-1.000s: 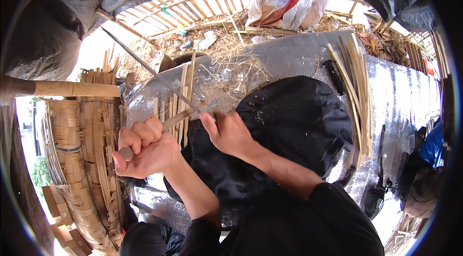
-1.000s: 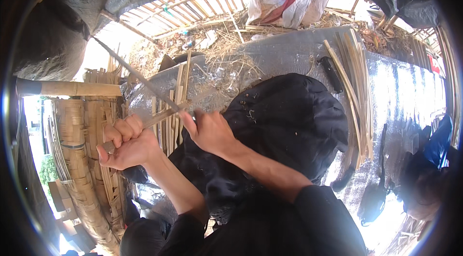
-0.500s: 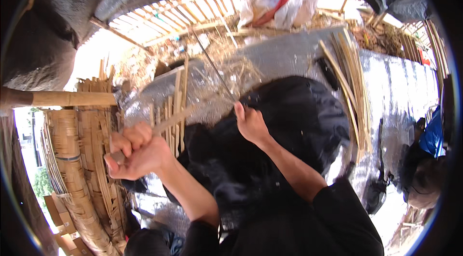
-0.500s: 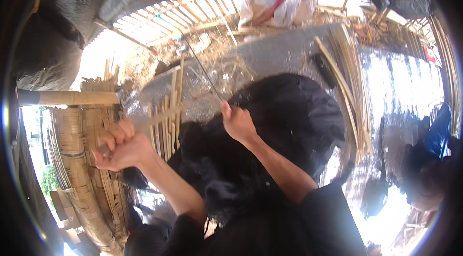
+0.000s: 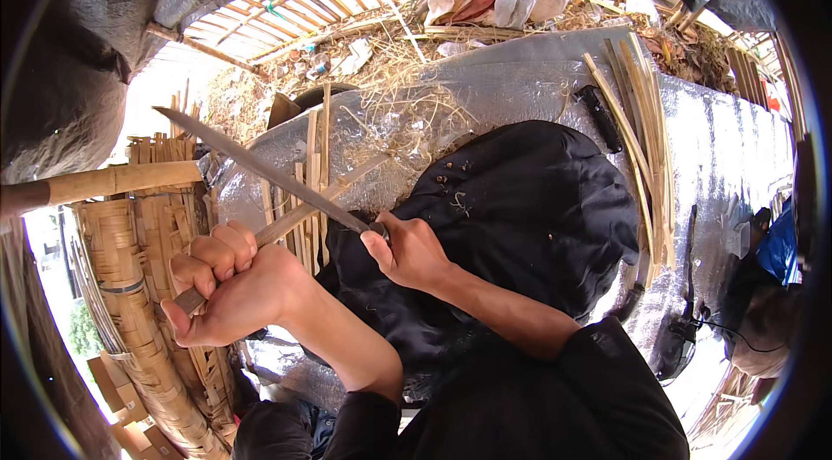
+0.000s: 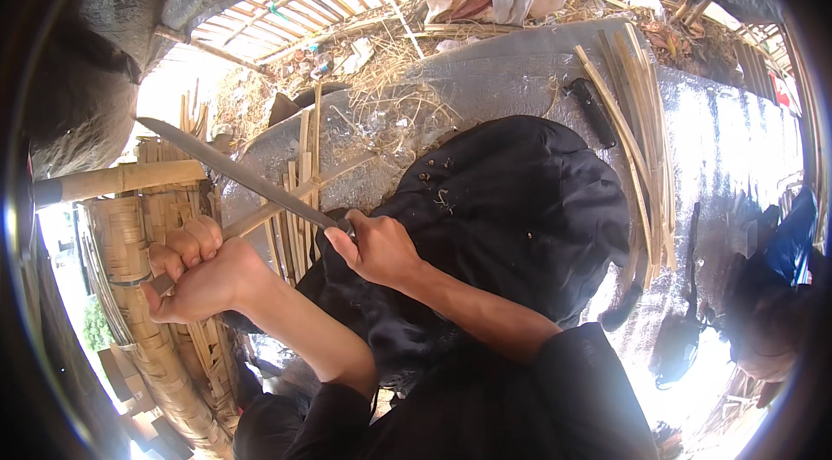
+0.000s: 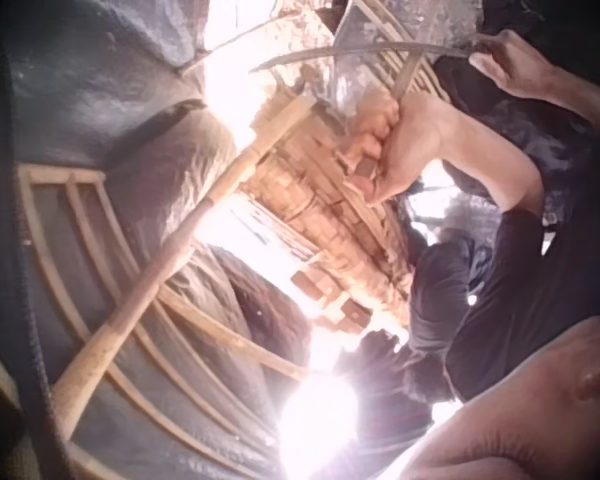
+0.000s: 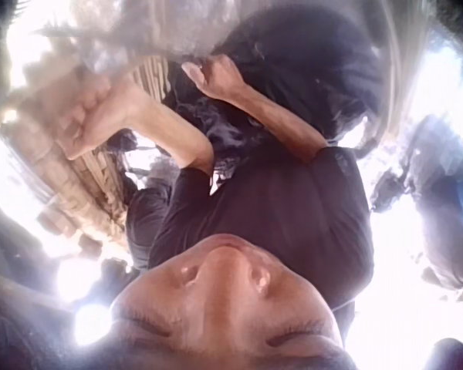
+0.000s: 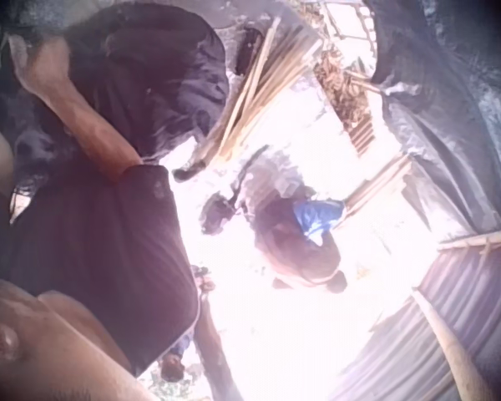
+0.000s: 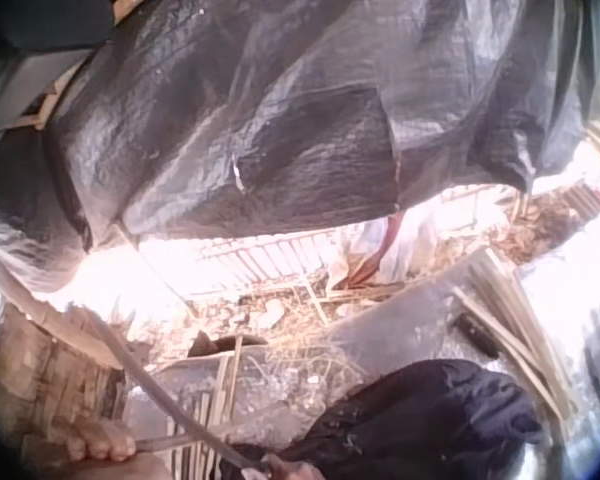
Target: The person uses a knife to shave and smooth several thin strips of bamboo, holding the strips in one hand while sliding the blade down the length of the material.
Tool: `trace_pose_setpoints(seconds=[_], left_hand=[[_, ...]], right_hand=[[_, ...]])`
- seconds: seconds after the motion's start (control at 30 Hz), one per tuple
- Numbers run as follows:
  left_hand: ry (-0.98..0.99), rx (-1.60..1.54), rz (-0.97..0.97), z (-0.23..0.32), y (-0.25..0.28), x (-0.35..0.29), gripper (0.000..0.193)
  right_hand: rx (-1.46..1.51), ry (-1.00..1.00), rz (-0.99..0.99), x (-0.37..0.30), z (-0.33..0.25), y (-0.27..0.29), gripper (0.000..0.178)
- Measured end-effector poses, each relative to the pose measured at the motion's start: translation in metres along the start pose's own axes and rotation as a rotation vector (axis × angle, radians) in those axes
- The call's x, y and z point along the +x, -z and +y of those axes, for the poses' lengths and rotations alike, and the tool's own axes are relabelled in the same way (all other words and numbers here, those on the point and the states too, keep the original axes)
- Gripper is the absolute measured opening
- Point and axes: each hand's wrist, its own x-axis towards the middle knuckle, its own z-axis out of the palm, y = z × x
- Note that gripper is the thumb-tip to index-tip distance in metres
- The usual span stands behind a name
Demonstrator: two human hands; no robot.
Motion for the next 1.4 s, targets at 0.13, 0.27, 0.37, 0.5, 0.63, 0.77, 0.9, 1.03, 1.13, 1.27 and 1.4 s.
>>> trace_pose_setpoints(seconds=[0.13, 0.27, 0.37, 0.5, 0.63, 0.77, 0.9, 1.03, 1.13, 1.27, 1.4], left_hand=[[-0.036, 0.116, 0.175, 0.001, -0.004, 0.008, 0.049], [-0.042, 0.13, 0.131, -0.002, -0.005, -0.004, 0.05], [-0.034, 0.108, 0.15, -0.002, -0.008, 0.004, 0.05], [-0.079, 0.146, 0.224, 0.006, 0.01, 0.003, 0.049], [-0.052, 0.108, 0.181, 0.007, 0.018, 0.002, 0.048], [-0.097, 0.096, 0.213, 0.007, 0.025, 0.008, 0.047], [0.011, -0.024, -0.077, 0.006, 0.034, 0.002, 0.046], [0.201, -0.194, -0.442, 0.022, 0.059, 0.012, 0.05], [0.233, -0.229, -0.643, 0.021, 0.062, 0.005, 0.051], [0.162, -0.184, -0.792, 0.019, 0.053, -0.004, 0.053], [0.109, -0.191, -0.856, 0.017, 0.052, -0.009, 0.054]], right_hand=[[-0.259, -0.304, -0.029, 0.001, 0.106, -0.019, 0.066], [0.089, -0.067, -0.02, -0.003, 0.001, -0.015, 0.054], [0.075, 0.08, -0.039, 0.003, -0.01, -0.025, 0.049], [0.015, -0.185, -0.071, 0.013, 0.019, -0.023, 0.058], [0.024, -0.018, -0.063, 0.0, -0.008, -0.024, 0.054], [-0.177, -0.315, 0.019, 0.01, 0.078, -0.014, 0.066], [0.146, -0.02, 0.007, -0.015, 0.019, -0.035, 0.057], [-0.022, -0.133, -0.086, -0.002, 0.029, -0.006, 0.047], [-0.083, -0.061, -0.065, 0.015, -0.015, 0.009, 0.05], [-0.093, -0.055, -0.027, -0.004, -0.007, 0.003, 0.056], [-0.177, -0.097, -0.117, 0.0, -0.017, 0.017, 0.057]])
